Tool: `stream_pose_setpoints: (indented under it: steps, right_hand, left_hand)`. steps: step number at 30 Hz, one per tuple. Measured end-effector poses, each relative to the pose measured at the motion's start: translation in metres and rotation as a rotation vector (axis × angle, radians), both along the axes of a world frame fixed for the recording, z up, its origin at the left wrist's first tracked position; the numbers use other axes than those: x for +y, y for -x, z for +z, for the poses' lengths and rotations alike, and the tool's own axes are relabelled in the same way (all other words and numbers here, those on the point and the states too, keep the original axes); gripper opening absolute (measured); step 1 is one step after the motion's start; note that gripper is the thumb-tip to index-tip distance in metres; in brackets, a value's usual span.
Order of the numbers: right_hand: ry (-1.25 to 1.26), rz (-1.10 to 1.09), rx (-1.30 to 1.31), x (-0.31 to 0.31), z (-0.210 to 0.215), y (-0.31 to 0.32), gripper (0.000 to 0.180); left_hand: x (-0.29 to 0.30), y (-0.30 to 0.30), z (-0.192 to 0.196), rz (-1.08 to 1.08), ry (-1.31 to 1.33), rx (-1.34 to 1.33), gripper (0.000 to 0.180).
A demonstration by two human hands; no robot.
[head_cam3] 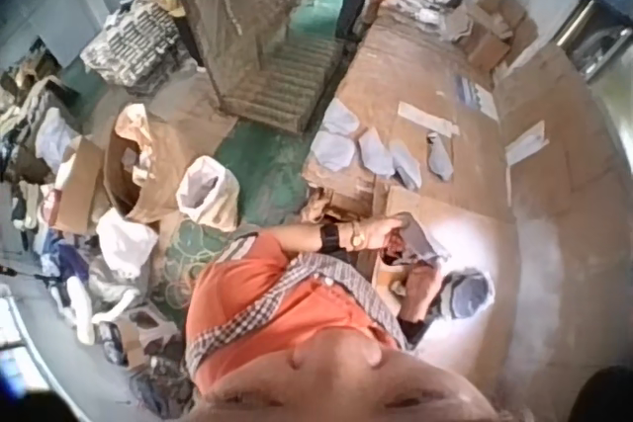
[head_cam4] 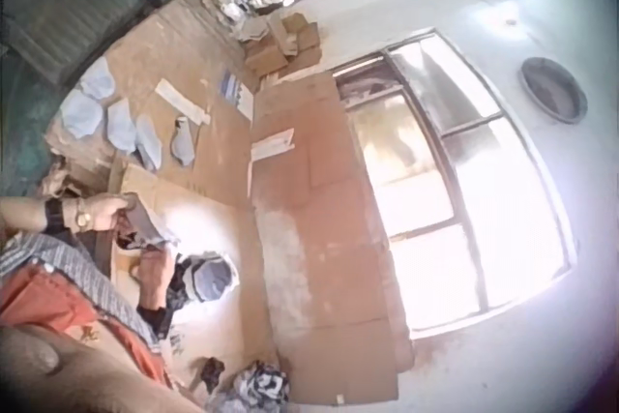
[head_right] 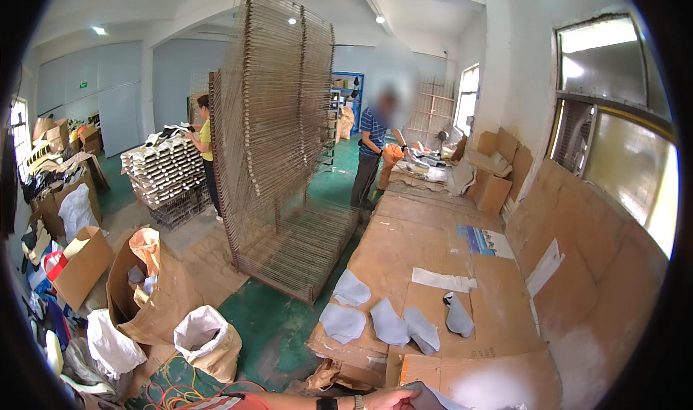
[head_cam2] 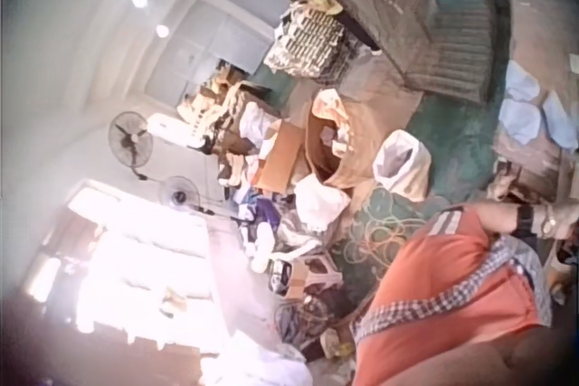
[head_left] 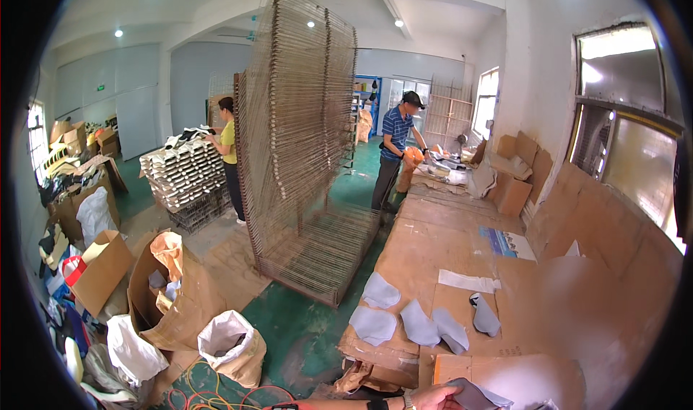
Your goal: Applying adhesive to foam padding and fabric components using a spray gun for assembly.
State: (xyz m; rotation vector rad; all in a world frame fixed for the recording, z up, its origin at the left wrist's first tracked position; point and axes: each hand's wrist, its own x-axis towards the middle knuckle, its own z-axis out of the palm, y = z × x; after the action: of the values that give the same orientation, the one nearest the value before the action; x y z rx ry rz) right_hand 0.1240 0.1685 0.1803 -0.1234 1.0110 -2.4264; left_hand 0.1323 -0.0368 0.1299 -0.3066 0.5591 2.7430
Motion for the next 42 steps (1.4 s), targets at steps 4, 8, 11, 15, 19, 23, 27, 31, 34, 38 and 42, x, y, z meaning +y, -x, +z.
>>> stream_pose_setpoints:
  steps: [4,8,11,15,19,23,27,31,34,38,42]
  right_hand:
    - [0.014,-0.080,0.018,-0.009,0.016,-0.004,0.012]
    - [0.024,-0.292,-0.012,-0.029,0.019,0.000,0.030]
    - [-0.162,-0.514,-0.085,-0.035,0.012,-0.002,0.026]
    - [-0.121,-0.670,-0.089,-0.016,0.011,-0.027,0.026]
    - [-0.205,-0.813,-0.156,-0.022,0.023,-0.060,0.025]
    - [-0.234,-0.948,-0.227,-0.016,0.031,-0.095,0.023]
    - [-0.198,-1.042,-0.153,0.020,0.027,-0.096,0.028]
    - [-0.240,-1.076,-0.139,0.066,0.030,-0.055,0.030]
    - [-0.243,-1.006,0.014,0.106,0.051,-0.008,0.032]
    - [-0.027,-0.805,0.366,0.163,0.086,0.066,0.036]
    - [0.069,-0.783,0.328,0.198,0.054,0.090,0.037]
  left_hand:
    - [-0.008,0.011,0.009,-0.056,0.100,0.055,0.021]
    - [-0.024,0.036,0.019,-0.237,0.166,-0.044,0.027]
    - [-0.032,0.054,0.019,-0.316,0.301,-0.050,0.023]
    - [-0.011,0.072,0.026,-0.561,0.210,0.006,0.016]
    - [0.003,0.075,0.034,-0.682,0.154,-0.039,0.015]
    - [0.022,0.068,0.028,-0.862,0.159,-0.016,0.024]
    - [0.054,0.080,0.023,-0.973,0.188,0.059,0.029]
    - [0.093,0.110,0.030,-0.967,0.136,0.149,0.033]
    - [0.128,0.150,0.047,-0.884,0.170,0.239,0.038]
    - [0.184,0.209,0.078,-0.598,0.077,0.550,0.038]
    - [0.211,0.232,0.060,-0.586,-0.039,0.536,0.041]
